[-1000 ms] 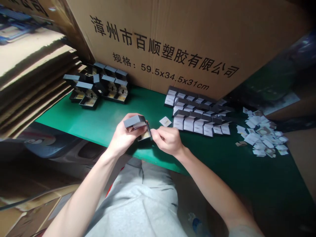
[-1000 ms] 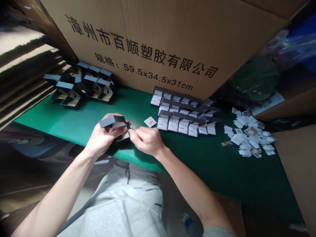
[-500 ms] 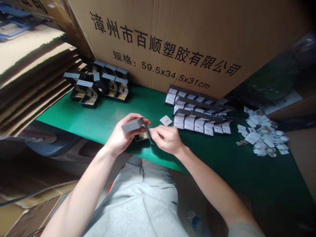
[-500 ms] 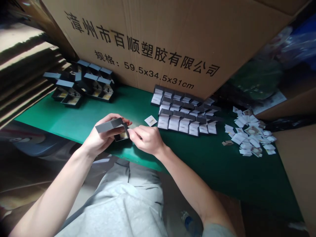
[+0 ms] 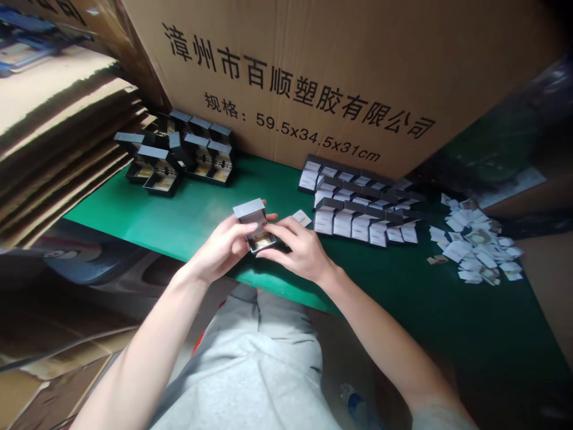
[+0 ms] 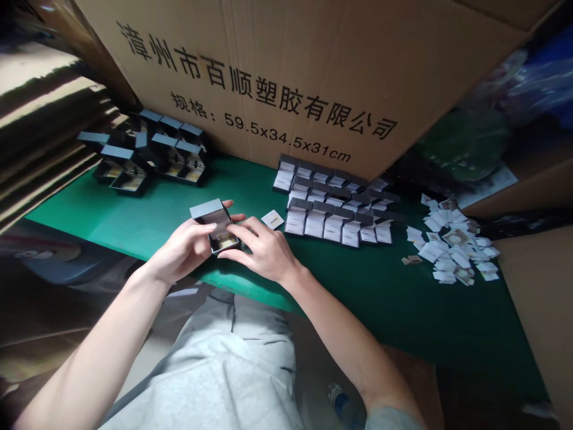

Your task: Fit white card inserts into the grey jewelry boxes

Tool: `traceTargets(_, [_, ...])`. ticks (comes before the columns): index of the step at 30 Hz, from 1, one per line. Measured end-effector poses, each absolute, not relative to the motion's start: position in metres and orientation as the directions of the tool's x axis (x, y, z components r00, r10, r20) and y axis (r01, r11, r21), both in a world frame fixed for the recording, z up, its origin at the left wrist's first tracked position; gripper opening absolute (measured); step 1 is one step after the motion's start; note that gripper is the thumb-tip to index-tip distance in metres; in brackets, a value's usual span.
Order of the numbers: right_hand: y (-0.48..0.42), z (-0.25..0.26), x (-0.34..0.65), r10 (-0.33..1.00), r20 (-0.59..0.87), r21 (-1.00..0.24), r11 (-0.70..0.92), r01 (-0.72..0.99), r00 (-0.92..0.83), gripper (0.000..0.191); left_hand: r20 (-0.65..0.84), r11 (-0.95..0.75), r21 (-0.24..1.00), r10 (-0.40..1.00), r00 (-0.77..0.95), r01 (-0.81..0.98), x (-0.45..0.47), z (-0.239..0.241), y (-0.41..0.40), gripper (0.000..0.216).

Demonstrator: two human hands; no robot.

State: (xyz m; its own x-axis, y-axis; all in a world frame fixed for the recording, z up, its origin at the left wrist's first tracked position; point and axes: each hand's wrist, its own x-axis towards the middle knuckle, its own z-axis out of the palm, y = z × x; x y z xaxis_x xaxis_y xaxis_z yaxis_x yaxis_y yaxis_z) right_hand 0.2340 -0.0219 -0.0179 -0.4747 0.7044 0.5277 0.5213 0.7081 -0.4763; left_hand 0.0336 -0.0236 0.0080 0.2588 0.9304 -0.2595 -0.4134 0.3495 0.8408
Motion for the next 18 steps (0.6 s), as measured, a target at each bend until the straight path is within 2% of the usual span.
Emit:
traceTargets(9, [-0.022,-0.012,0.237,0.650,0.551,-0.435,0.759,0.484,-0.524,0.039,-0.212,0.351,0.822,0.920,0.330,-0.448,0.031,-0.001,-0.026,0.067])
traceTargets(18, [-0.022,-0.016,0.235,0.645,0.547,-0.442,0.764,0.469,-0.534,0.039,-0.160,0.310,0.849,0.923,0.350,-0.428,0.030,-0.005,-0.025,0.064])
